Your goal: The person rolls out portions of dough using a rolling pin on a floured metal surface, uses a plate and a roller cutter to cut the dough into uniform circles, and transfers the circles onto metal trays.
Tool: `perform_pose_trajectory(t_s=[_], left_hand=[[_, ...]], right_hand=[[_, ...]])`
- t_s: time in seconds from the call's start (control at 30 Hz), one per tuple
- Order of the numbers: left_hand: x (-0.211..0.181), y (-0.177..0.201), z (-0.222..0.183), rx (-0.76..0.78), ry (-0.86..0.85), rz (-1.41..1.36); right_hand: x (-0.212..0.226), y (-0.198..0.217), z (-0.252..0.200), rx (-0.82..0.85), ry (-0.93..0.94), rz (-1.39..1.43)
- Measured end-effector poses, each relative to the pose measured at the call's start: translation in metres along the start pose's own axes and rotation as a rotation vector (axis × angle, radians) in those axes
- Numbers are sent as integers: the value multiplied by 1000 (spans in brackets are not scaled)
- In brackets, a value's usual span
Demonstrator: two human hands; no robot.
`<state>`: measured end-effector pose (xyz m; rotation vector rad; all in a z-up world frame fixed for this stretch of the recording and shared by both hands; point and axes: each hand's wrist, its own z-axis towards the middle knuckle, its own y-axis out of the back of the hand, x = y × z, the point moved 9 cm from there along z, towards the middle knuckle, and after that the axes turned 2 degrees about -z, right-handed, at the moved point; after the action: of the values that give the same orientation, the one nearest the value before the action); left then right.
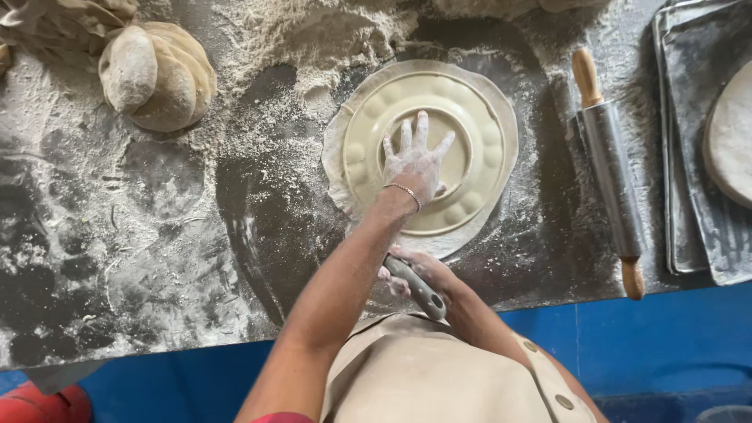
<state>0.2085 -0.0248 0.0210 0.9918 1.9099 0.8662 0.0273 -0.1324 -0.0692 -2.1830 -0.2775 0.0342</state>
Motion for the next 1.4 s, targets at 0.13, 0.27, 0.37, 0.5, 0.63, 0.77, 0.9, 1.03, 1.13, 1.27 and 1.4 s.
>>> perform_pose_trajectory(t_s=[0.13,0.27,0.37,0.5,0.63,0.77,0.9,1.03,1.13,1.27,1.4], left_hand=[[2,-15,3,7,-12,-10],[4,-10,14,-19,24,87],[1,-6,11,66,60,69],[3,3,3,216,95,-3],[8,5,6,225,164,-127],[6,-14,16,239,157,-180],[6,-3,18,-46,145,-187],[16,-5,-2,58,188,-470],[23,-2,0,90,215,-517],[12,0,-6,49,93,-31],[7,-11,-26,48,79,-127]], right_hand=[[-6,14,-3,38,-21,292],[21,61,-58,-247,-89,249],[60,73,-109,-312,-100,227],[149,82,-166,-822,-15,-328],[257,60,-171,-1059,6,-899],[362,-18,-104,-749,48,-2097],[417,-60,-14,-724,-304,-1913],[390,-146,110,-375,-600,-2398],[317,-186,173,-185,-903,-2670],[173,-180,198,461,-1242,-2905],[38,-128,125,1033,-1281,-3242]])
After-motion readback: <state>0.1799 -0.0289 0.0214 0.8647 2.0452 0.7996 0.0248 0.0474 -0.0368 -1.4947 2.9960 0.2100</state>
